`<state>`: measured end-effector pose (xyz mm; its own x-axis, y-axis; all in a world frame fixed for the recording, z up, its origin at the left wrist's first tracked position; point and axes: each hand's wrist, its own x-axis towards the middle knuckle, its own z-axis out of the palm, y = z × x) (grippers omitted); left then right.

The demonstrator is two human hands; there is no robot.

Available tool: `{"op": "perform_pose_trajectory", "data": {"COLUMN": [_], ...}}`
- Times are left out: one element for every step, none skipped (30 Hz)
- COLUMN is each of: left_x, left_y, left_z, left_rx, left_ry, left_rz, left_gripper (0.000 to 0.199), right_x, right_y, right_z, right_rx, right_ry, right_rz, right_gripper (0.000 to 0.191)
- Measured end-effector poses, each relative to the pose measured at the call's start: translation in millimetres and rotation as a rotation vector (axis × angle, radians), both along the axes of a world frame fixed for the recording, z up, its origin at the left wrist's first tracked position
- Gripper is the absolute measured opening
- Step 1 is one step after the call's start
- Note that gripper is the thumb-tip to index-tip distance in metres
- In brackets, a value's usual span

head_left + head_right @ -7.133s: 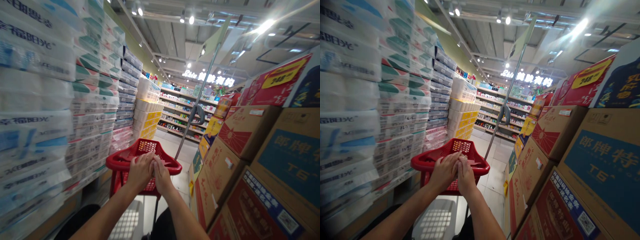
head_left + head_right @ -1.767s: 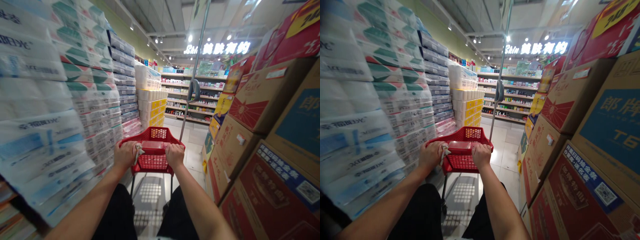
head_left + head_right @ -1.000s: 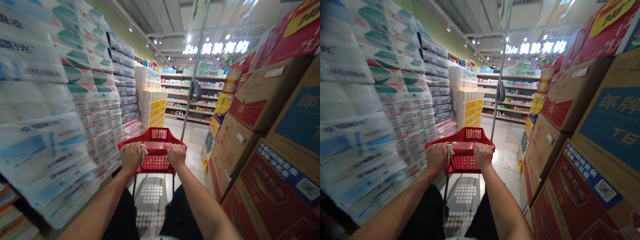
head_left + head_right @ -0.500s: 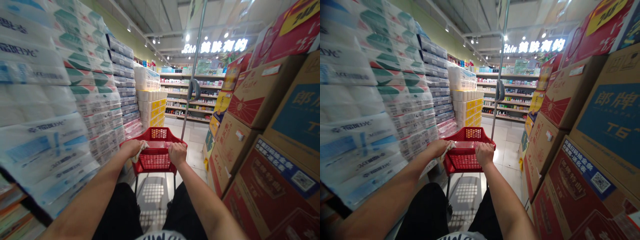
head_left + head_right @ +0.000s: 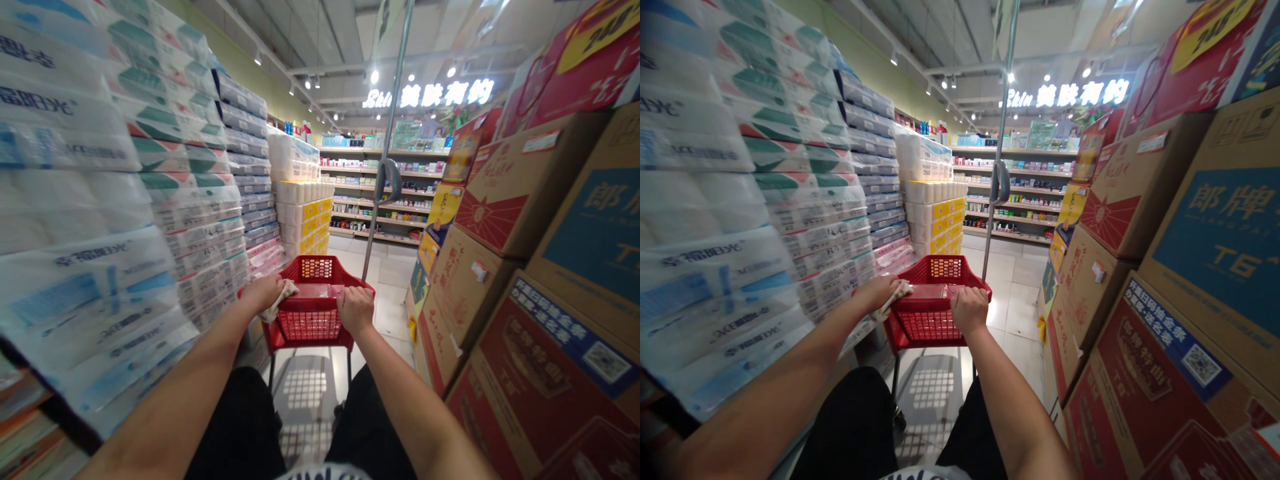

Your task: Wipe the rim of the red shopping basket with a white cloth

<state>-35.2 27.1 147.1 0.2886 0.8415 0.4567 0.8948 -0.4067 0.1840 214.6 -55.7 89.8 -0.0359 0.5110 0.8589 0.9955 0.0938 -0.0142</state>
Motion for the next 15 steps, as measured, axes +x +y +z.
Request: {"op": "perform_pose_trajectory", "data": {"left_x": [-0.5,-1.5,-2.7,-4.1,-5.3,-6.3,-6.8,-6.8,-6.3,-5.3,-3.8,-1.9,0.1,2.0,3.7], "left_y": [-2.4,-5.8,-10.1,-15.2,-20.8,-26.5,-32.2,-37.6,-42.6,-47.0,-50.6,-53.3,-54.8,-55.0,-53.5], "left_z": [-1.0,-1.8,-2.8,-4.0,-5.6,-7.7,-10.3,-13.2,-16.1,-19.0,-21.4,-23.3,-24.4,-24.6,-24.0], "left_rx": [0.017,0.047,0.112,0.189,0.246,0.262,0.254,0.244,0.243,0.248,0.262,0.28,0.294,0.299,0.29], "left_ry": [0.008,0.007,-0.005,-0.022,-0.03,-0.022,-0.011,-0.005,-0.01,-0.012,-0.008,0.009,0.036,0.068,0.1], "left_rz": [0.034,0.077,0.102,0.12,0.135,0.142,0.153,0.152,0.136,0.103,0.055,0.008,-0.027,-0.04,-0.033], "left_gripper": [0.028,0.031,0.032,0.033,0.034,0.036,0.039,0.042,0.044,0.046,0.047,0.047,0.048,0.048,0.049], "right_x": [-1.4,-3.2,-5.2,-7.2,-9.1,-10.8,-12.0,-12.7,-12.9,-12.8,-12.3,-11.7,-11.1,-10.6,-10.3], "right_y": [0.9,1.8,2.8,3.9,5.1,6.2,7.3,8.3,9.2,9.8,10.3,10.6,10.8,11.0,11.0], "right_z": [0.1,0.3,0.6,0.9,1.1,1.3,1.3,1.2,1.1,0.9,0.6,0.4,0.1,-0.1,-0.2], "right_rx": [0.001,0.003,0.004,0.006,0.007,0.008,0.01,0.013,0.014,0.015,0.014,0.013,0.009,0.004,-0.001], "right_ry": [-0.002,-0.003,-0.004,-0.006,-0.006,-0.006,-0.004,0.001,0.006,0.011,0.014,0.017,0.018,0.018,0.017], "right_rz": [-0.002,-0.005,-0.01,-0.015,-0.018,-0.02,-0.021,-0.021,-0.02,-0.017,-0.014,-0.01,-0.006,-0.004,-0.003], "right_gripper": [0.025,0.025,0.025,0.025,0.025,0.025,0.025,0.025,0.025,0.025,0.026,0.026,0.027,0.027,0.026]}}
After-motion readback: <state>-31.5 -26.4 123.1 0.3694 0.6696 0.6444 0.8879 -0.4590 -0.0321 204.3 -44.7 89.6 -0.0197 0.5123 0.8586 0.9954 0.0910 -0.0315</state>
